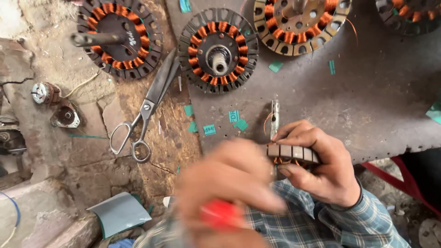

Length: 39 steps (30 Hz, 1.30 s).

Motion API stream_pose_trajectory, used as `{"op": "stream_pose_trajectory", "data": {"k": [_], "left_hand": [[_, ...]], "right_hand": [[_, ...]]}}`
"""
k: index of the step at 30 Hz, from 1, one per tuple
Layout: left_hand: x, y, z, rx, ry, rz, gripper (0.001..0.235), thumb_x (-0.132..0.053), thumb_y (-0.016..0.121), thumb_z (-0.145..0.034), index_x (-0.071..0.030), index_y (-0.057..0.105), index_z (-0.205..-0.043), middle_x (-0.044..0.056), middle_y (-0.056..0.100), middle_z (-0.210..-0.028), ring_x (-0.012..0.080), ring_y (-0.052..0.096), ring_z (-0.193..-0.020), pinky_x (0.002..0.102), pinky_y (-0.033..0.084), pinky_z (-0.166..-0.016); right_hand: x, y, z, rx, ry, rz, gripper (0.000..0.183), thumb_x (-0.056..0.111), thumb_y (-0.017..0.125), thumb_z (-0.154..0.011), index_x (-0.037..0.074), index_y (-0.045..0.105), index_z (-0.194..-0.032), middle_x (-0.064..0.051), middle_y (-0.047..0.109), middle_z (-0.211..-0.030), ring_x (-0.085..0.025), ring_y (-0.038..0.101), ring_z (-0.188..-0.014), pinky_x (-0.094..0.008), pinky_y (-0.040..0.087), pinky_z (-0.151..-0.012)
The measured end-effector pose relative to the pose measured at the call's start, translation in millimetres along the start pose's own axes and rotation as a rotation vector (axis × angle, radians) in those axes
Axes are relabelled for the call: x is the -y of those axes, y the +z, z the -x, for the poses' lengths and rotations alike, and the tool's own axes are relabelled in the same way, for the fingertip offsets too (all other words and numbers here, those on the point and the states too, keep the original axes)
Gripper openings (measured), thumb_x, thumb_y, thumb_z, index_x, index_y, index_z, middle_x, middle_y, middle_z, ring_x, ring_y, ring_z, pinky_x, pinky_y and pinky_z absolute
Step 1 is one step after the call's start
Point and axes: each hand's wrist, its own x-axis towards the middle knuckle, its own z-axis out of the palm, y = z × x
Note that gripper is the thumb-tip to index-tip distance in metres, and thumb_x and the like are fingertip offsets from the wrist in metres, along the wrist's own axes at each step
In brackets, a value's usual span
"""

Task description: Repairing fan motor stators by cutting and inserting green insulation paper into the slots.

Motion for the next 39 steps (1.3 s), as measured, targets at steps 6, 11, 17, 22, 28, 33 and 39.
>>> {"op": "stream_pose_trajectory", "data": {"k": [6,11,17,22,28,33,39], "left_hand": [[-0.7,-48.7,6.2,-0.236,-0.298,-0.637,0.012,-0.014,0.077,-0.092,-0.005,0.073,-0.097,0.006,0.074,-0.086,0.0127,0.068,-0.073,0.027,0.054,-0.067],[26.0,-75.8,15.3,-0.186,-0.351,-0.982,0.018,-0.009,0.077,-0.086,-0.006,0.074,-0.104,0.009,0.071,-0.091,0.0199,0.070,-0.073,0.031,0.055,-0.066],[39.5,-84.2,-0.4,-0.068,-0.334,-0.950,0.024,-0.012,0.078,-0.087,-0.008,0.072,-0.109,0.010,0.067,-0.093,0.0257,0.068,-0.075,0.036,0.054,-0.067],[47.3,-81.2,-16.2,0.074,-0.412,-1.146,0.027,-0.019,0.083,-0.078,-0.009,0.069,-0.099,0.012,0.064,-0.095,0.0349,0.066,-0.077,0.046,0.050,-0.063],[52.5,-91.8,-11.0,0.056,-0.418,-1.074,0.028,-0.019,0.084,-0.080,-0.006,0.066,-0.097,0.013,0.066,-0.092,0.0351,0.067,-0.079,0.044,0.052,-0.069],[53.5,-87.6,-10.3,-0.018,-0.531,-0.961,0.030,-0.018,0.081,-0.081,-0.004,0.065,-0.103,0.012,0.069,-0.087,0.0322,0.069,-0.078,0.042,0.053,-0.070],[50.5,-87.8,-9.2,-0.007,-0.391,-1.089,0.023,-0.015,0.083,-0.079,-0.005,0.069,-0.093,0.018,0.067,-0.083,0.0362,0.065,-0.072,0.044,0.051,-0.065]], "right_hand": [[10.1,1.5,0.6,-0.012,0.057,-0.008,0.030,0.017,0.077,-0.089,0.001,0.063,-0.110,-0.014,0.074,-0.103,-0.031,0.071,-0.116,-0.042,0.058,-0.097],[28.4,7.7,-3.3,-0.080,0.211,-0.062,0.025,0.015,0.073,-0.091,-0.001,0.067,-0.110,-0.014,0.075,-0.098,-0.031,0.070,-0.116,-0.041,0.057,-0.101],[33.8,8.3,-9.4,-0.074,0.350,0.118,0.028,0.011,0.077,-0.081,-0.002,0.066,-0.103,-0.017,0.075,-0.109,-0.028,0.070,-0.117,-0.038,0.057,-0.096],[28.1,7.0,-3.2,-0.069,0.294,0.048,0.030,0.014,0.077,-0.087,-0.001,0.062,-0.109,-0.018,0.073,-0.111,-0.031,0.069,-0.120,-0.042,0.058,-0.100],[28.4,9.3,-0.7,-0.118,0.231,-0.030,0.045,0.043,0.062,-0.107,-0.002,0.066,-0.112,-0.017,0.073,-0.110,-0.033,0.069,-0.119,-0.046,0.055,-0.103],[37.3,11.6,-5.8,-0.123,0.202,0.121,0.044,0.039,0.057,-0.109,-0.004,0.069,-0.111,-0.019,0.075,-0.112,-0.034,0.072,-0.116,-0.046,0.058,-0.103],[58.8,26.3,-5.6,-0.249,0.066,0.530,0.027,0.021,0.072,-0.102,-0.004,0.066,-0.109,-0.019,0.072,-0.112,-0.032,0.072,-0.119,-0.040,0.059,-0.103]]}}
